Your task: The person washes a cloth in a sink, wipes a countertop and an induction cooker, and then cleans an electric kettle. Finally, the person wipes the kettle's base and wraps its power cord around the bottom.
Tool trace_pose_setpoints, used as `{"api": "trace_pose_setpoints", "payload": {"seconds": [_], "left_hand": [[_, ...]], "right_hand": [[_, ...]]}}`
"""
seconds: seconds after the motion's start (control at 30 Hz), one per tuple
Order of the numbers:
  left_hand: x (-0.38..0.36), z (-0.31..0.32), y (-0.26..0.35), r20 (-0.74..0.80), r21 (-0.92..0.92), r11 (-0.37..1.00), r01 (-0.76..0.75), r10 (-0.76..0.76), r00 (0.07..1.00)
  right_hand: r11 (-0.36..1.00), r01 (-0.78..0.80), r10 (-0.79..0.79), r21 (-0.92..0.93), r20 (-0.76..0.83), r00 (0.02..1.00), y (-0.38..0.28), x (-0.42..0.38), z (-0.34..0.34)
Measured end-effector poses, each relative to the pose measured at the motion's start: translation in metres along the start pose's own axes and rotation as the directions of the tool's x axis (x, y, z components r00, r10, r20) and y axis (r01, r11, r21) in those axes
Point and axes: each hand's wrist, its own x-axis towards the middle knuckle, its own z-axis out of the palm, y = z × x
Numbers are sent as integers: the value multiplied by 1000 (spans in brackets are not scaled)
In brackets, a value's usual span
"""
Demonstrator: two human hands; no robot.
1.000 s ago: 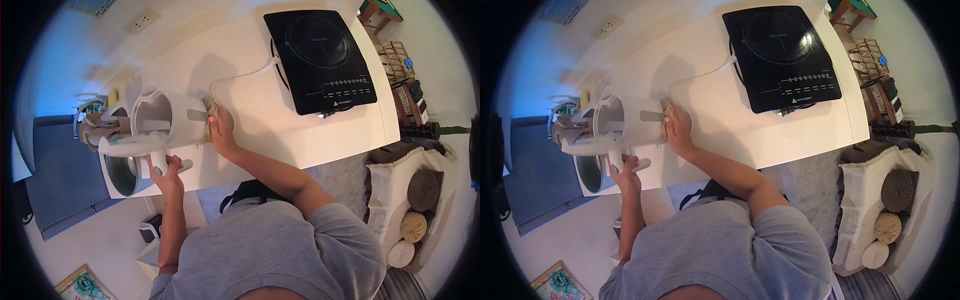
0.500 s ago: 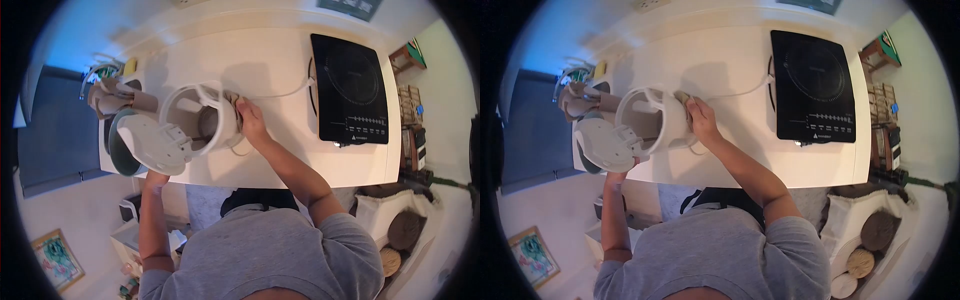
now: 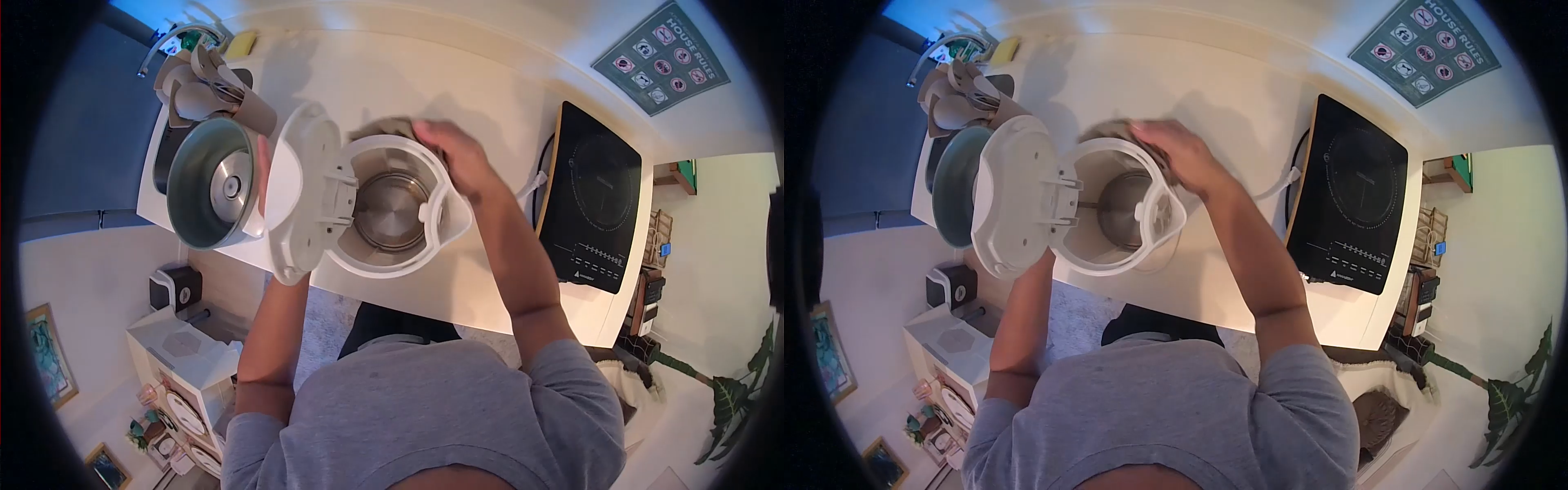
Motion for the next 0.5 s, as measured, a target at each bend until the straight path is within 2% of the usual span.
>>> {"api": "trace_pose_setpoints", "payload": {"seconds": [0.03,0.07,0.1,0.13,0.17,0.2,0.23,0.27,0.3,0.37,0.4,0.43,0.47,0.5], "left_hand": [[3,9,0,-9,3,1000,-5,5,1000],[7,27,3,-136,26,1000,-14,17,991],[11,37,3,-259,46,999,-20,31,965],[14,28,-2,-263,45,999,-20,31,964],[17,12,-11,-171,418,906,-72,156,973],[21,1,-20,-40,724,676,-136,238,970],[24,8,-31,-74,728,663,-176,331,941],[21,9,-32,-82,727,665,-171,331,940],[20,11,-33,-69,741,647,-180,340,938],[20,16,-35,-39,769,607,-203,360,932],[17,18,-36,-23,782,587,-208,361,932],[17,21,-37,-3,795,566,-221,368,930],[15,24,-37,15,808,543,-229,370,929],[13,28,-37,-85,674,718,-173,309,947]], "right_hand": [[997,-18,13,-81,-65,998,-17,5,18],[986,-39,18,-159,-130,991,-22,10,29],[986,-41,21,-160,-125,992,-18,16,29],[978,-128,118,-163,-66,991,-9,21,25],[961,-213,215,-173,-9,977,3,24,18],[959,-218,220,-179,-7,975,22,23,7],[967,-12,60,-254,182,982,48,20,-8],[938,200,-84,-284,372,924,68,17,-20],[937,198,-80,-289,372,925,81,25,-28],[825,241,51,-512,491,870,94,49,-39],[826,234,54,-513,485,873,79,39,-29],[945,32,75,-324,310,948,42,25,-2],[988,-139,147,-73,133,980,11,12,21],[961,-276,276,24,-9,961,-2,8,36]]}}
